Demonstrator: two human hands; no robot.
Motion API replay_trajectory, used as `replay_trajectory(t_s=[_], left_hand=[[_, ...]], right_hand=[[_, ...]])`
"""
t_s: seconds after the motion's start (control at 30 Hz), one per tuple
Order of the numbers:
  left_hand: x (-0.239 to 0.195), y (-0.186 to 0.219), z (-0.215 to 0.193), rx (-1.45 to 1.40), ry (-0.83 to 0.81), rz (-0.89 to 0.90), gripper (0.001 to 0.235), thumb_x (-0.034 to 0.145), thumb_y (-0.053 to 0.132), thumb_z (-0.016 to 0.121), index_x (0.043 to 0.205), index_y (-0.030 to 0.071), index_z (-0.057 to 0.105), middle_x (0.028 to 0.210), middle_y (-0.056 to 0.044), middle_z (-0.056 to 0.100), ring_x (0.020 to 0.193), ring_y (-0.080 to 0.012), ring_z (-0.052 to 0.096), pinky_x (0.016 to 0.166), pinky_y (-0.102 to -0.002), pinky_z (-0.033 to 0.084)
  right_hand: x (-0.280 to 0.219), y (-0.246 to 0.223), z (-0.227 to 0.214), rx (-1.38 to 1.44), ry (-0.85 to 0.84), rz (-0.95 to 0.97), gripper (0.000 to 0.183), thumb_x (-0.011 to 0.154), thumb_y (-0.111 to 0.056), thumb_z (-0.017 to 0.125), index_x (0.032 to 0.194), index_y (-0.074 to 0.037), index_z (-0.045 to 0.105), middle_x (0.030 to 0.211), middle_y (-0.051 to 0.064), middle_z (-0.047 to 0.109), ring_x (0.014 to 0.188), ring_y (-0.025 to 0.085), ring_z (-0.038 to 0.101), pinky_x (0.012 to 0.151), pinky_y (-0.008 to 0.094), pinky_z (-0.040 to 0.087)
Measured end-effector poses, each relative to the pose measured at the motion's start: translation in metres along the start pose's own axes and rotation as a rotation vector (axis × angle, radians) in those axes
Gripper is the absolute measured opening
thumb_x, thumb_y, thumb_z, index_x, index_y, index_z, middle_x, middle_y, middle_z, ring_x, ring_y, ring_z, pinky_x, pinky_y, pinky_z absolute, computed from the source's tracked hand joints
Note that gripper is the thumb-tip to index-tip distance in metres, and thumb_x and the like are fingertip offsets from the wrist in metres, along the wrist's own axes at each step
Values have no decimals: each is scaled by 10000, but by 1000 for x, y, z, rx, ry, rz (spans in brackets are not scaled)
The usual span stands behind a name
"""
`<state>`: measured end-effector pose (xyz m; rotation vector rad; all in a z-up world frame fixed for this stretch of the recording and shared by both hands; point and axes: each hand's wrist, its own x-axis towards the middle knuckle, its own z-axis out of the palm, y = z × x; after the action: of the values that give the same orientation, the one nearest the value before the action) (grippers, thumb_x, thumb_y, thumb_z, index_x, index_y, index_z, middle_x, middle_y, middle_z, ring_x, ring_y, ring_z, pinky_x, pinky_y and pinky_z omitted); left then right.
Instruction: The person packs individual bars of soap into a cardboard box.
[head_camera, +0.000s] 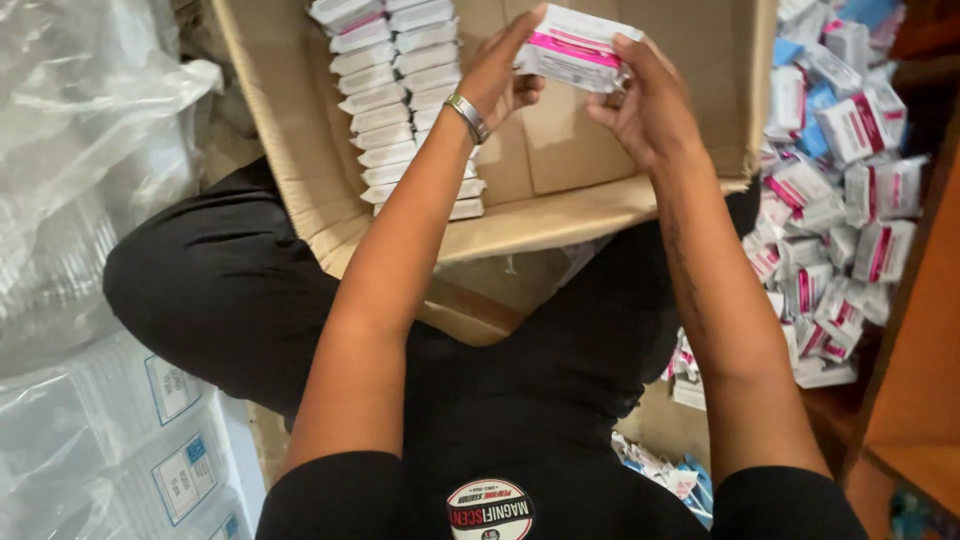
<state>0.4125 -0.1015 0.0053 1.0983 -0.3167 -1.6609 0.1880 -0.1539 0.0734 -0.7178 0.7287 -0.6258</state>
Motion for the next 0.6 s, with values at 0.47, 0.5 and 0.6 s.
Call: replay_trajectory(t_s=[0.47, 0.5, 0.6], left_hand=[[37, -38, -219, -26, 495, 25, 376, 762, 373, 763, 1080, 174, 747, 949, 49, 727, 789, -145, 657, 679, -333, 530], [42, -46, -239, 66, 533, 107, 322, 777, 326, 739, 1045, 149, 767, 892, 34, 667, 773, -132, 602, 666, -329, 495], [60, -77, -303, 208, 607, 248, 224, 833, 214, 690, 981, 49, 728, 839, -16, 592, 740, -153, 496, 663, -350, 425]], right_hand=[[150, 108, 77, -429, -67, 325, 344, 1004, -256, 673, 1289, -93, 572, 1063, 98, 651, 771, 205, 716, 686, 353, 677], [154, 114, 88, -486, -57, 323, 365, 973, -237, 661, 1297, -113, 549, 1079, 82, 674, 727, 205, 734, 626, 337, 657], [170, 137, 105, -598, -96, 327, 381, 963, -211, 645, 1308, -109, 520, 1079, 90, 708, 673, 184, 744, 551, 306, 624]])
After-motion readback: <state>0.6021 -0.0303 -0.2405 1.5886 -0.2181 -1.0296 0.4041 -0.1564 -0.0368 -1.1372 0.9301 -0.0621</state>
